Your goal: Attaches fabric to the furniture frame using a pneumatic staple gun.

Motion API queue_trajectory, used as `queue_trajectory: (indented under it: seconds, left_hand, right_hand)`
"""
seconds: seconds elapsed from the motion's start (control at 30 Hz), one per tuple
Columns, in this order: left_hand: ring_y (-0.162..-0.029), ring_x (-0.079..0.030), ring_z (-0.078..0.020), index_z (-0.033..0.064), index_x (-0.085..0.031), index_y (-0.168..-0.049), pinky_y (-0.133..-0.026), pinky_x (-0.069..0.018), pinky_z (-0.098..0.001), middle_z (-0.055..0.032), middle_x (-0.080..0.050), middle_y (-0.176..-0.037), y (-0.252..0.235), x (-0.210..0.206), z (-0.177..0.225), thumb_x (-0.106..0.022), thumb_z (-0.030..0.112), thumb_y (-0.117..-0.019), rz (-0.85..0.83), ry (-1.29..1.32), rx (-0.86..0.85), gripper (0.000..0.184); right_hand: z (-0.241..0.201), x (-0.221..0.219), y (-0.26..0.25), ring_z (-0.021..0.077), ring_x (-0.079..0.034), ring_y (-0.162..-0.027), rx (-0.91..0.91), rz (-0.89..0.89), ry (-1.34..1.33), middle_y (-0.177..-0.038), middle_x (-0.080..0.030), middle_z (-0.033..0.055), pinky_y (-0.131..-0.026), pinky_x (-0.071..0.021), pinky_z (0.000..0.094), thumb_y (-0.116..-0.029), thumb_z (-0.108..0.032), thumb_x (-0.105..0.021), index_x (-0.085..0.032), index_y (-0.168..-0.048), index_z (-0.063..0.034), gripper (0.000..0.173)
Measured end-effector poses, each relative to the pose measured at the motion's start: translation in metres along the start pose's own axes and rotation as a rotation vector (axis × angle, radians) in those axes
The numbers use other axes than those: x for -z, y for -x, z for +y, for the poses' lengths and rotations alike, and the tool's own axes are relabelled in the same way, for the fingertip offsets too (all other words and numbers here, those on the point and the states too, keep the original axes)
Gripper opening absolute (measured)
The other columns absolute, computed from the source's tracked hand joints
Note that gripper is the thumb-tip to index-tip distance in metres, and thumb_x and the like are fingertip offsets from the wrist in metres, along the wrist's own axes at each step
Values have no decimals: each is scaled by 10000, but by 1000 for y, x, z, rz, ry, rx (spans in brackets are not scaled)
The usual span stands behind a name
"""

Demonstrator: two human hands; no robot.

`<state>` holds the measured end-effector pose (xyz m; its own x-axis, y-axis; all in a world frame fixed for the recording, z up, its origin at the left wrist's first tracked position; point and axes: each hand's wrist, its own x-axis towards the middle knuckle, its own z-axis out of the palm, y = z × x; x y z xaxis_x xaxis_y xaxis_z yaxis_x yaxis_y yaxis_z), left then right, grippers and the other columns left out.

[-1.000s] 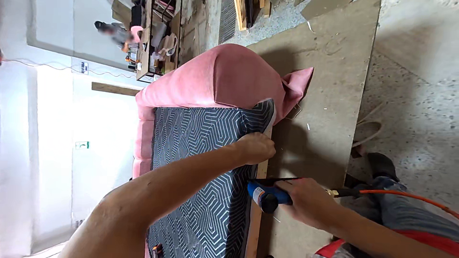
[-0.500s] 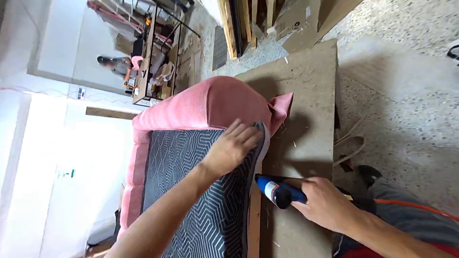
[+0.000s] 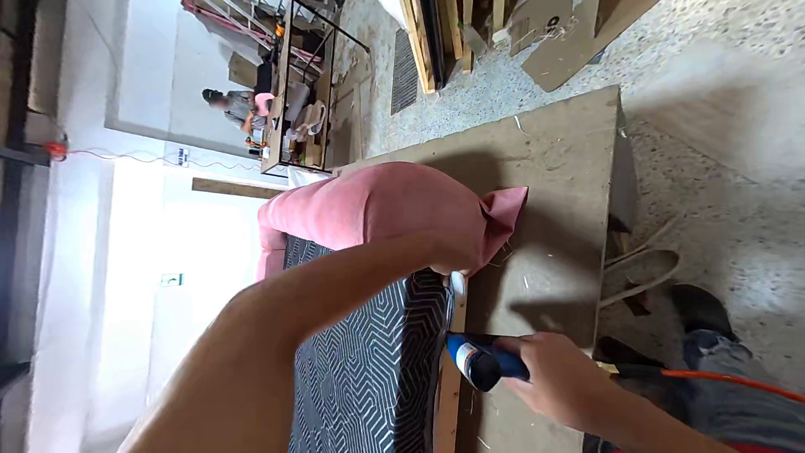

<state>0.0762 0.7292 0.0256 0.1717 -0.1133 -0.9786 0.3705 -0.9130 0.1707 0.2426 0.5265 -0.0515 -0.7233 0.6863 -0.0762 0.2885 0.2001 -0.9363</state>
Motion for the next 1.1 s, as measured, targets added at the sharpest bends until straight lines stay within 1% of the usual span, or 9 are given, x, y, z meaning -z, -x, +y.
queue_trajectory:
  seconds: [0.07,0.23,0.4,0.57,0.7,0.83,0.9,1.0,1.1]
  left_hand:
    - [-951,-660,-281,110,-758,-907,-813,-527,-543,-75,-697,-946,-13,2,-13,-831,175,-812,-9,56,-26,136]
    - [-945,-670,-268,120,-747,-963,-786,-554,-533,-62,-697,-986,-30,-9,-17,-895,208,-755,-40,98,-9,271]
    - [-940,-658,-270,83,-749,-937,-775,-540,-521,-84,-694,-984,-42,-12,-27,-861,82,-733,-22,168,-61,233]
    - [-886,-647,-275,4,-718,-991,-726,-513,-485,-128,-674,-929,-26,13,-15,-723,75,-905,-87,345,84,111]
    - [-781,-559,-206,-22,-654,-990,-708,-478,-407,-116,-595,-877,-35,9,-14,-473,162,-1069,-109,891,345,270]
    - [-435,-361,-76,98,-458,-758,-420,-349,-233,20,-409,-577,-50,-19,-8,-395,136,-1070,62,1410,405,320]
    - [-383,-306,-70,76,-442,-631,-387,-298,-216,21,-376,-492,-52,-19,-3,-471,57,-995,198,1280,435,365]
    - [-629,-582,-174,97,-718,-792,-609,-481,-422,-31,-621,-691,-47,-4,-15,-667,257,-971,41,668,371,246]
    - [-573,-566,-123,110,-708,-790,-561,-480,-362,4,-619,-660,-38,-11,-12,-615,335,-1000,96,854,413,322]
  right_hand:
    - [2,-3,-13,351,-732,-797,-2,24,28,-851,-733,139,-692,-576,564,-882,-408,-700,-725,-1133,-141,368]
    - [10,-10,-36,303,-718,-688,45,176,66,-766,-708,98,-591,-575,507,-876,-412,-686,-730,-1075,-132,347]
    - [14,7,-50,270,-704,-626,61,351,108,-708,-694,68,-542,-567,476,-830,-398,-717,-749,-1043,-141,335]
    - [12,19,-67,286,-724,-667,40,376,142,-754,-723,80,-571,-578,495,-833,-389,-712,-760,-1038,-137,328]
    - [11,22,-70,295,-725,-666,6,402,149,-754,-731,77,-560,-569,518,-799,-375,-732,-774,-1026,-151,322]
    - [12,19,-70,274,-709,-660,25,350,145,-723,-704,57,-562,-560,519,-810,-381,-701,-756,-950,-153,273]
    - [11,13,-63,302,-719,-676,77,320,149,-748,-722,87,-580,-569,541,-816,-393,-707,-775,-991,-126,326]
    - [7,-6,-55,277,-718,-644,137,346,191,-728,-716,74,-547,-572,502,-811,-402,-670,-776,-982,-128,340]
    - [0,-23,-44,272,-723,-656,141,333,144,-750,-730,74,-569,-581,500,-832,-401,-654,-772,-1008,-126,347]
